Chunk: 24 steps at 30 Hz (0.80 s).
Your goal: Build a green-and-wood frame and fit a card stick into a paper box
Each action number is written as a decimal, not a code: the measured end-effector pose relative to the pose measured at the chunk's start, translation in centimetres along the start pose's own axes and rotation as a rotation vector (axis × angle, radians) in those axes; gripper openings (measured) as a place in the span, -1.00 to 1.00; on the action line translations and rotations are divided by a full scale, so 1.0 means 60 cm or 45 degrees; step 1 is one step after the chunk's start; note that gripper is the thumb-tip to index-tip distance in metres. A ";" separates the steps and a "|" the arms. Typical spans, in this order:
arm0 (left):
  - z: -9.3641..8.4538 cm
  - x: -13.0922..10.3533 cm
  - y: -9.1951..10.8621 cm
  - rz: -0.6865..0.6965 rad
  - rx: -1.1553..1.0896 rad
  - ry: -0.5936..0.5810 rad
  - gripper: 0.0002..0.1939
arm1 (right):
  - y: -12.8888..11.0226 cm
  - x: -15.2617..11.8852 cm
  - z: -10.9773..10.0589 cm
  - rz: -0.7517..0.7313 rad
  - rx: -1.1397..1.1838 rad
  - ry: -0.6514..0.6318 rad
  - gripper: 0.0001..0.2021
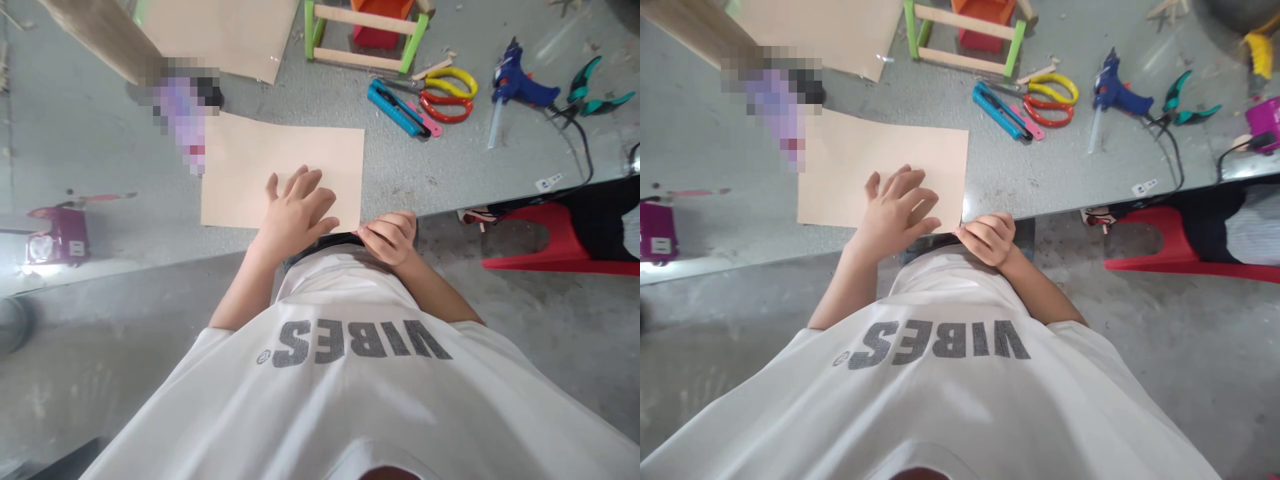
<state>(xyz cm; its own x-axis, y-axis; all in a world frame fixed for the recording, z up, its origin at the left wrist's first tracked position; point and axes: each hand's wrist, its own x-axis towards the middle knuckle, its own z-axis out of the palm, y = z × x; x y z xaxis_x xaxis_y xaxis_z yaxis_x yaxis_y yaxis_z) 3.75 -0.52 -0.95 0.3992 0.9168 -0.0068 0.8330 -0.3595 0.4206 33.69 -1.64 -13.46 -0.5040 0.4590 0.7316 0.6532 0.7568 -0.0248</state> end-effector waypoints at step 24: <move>-0.012 0.001 0.010 -0.023 -0.006 -0.058 -0.65 | -0.019 0.129 -0.061 -0.341 0.057 0.210 -0.79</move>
<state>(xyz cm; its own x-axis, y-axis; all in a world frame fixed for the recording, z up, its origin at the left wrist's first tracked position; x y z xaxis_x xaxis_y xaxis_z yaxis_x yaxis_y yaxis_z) 3.96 -0.56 -0.03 0.4015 0.9142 -0.0557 0.8383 -0.3424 0.4243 31.10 -0.66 -5.31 -0.5535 0.1619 0.8170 0.4824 0.8619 0.1560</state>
